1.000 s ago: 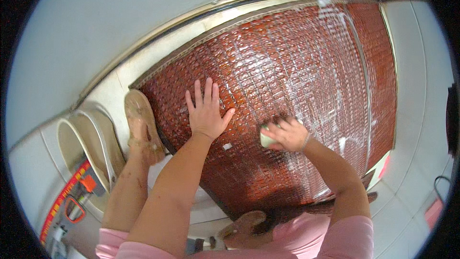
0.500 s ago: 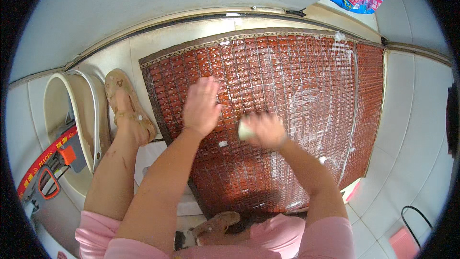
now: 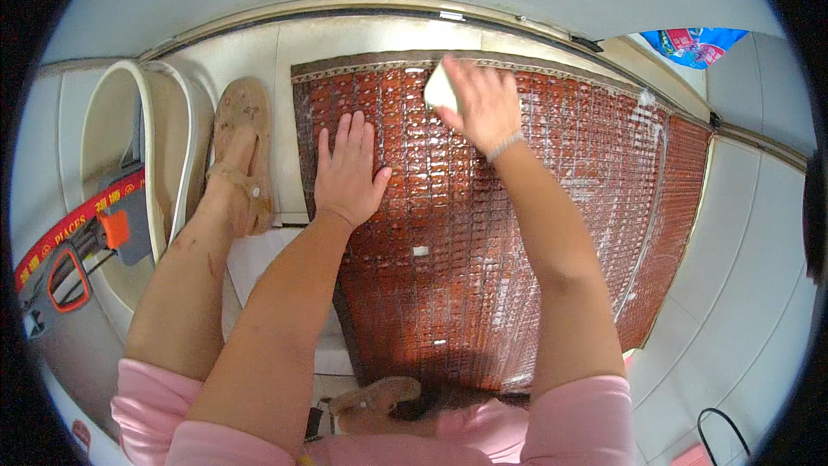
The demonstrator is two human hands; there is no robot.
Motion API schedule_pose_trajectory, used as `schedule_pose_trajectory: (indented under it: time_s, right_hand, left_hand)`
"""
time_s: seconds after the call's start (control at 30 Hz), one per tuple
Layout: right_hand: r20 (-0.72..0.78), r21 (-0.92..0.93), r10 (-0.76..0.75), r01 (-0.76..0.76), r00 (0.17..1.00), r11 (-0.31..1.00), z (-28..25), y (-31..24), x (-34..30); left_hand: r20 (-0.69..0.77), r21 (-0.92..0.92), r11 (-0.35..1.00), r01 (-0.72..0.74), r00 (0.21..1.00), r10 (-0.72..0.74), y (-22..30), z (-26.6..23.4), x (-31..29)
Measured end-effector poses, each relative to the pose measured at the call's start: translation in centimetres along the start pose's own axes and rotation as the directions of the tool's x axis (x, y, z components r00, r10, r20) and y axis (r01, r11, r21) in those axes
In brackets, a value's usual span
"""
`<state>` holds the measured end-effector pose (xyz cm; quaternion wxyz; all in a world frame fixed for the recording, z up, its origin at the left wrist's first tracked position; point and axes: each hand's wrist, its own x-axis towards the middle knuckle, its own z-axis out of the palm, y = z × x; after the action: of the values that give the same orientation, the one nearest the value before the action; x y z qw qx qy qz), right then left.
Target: The person scrubs a bamboo mat with a sponge and soapy water, then rinses it with a handheld shower head and continues scrubbing until the entire surface is cleaned.
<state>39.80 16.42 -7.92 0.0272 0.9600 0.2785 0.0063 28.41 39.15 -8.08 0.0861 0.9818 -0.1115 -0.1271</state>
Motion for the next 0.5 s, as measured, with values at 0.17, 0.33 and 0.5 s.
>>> schedule_pose_trajectory:
  time_s: [0.17, 0.33, 0.5]
  right_hand:
    - [0.811, 0.442, -0.412, 0.025, 0.415, 0.897, -3.9, -9.0, -14.9]
    - [0.594, 0.358, -0.368, 0.175, 0.715, 0.917, -1.8, -8.3, -18.0]
    - [-0.221, 0.082, -0.032, 0.051, 0.975, 0.995, -0.4, -3.2, 1.0]
  left_hand:
    - [0.004, 0.040, 0.999, 0.019, 1.000, -0.020, -1.6, 0.6, -1.3]
    - [0.000, 0.013, 1.000, 0.007, 1.000, -0.007, -1.2, 0.9, -1.3]
    - [-0.059, 0.002, 0.999, -0.032, 0.998, 0.032, -0.3, 1.1, -0.2]
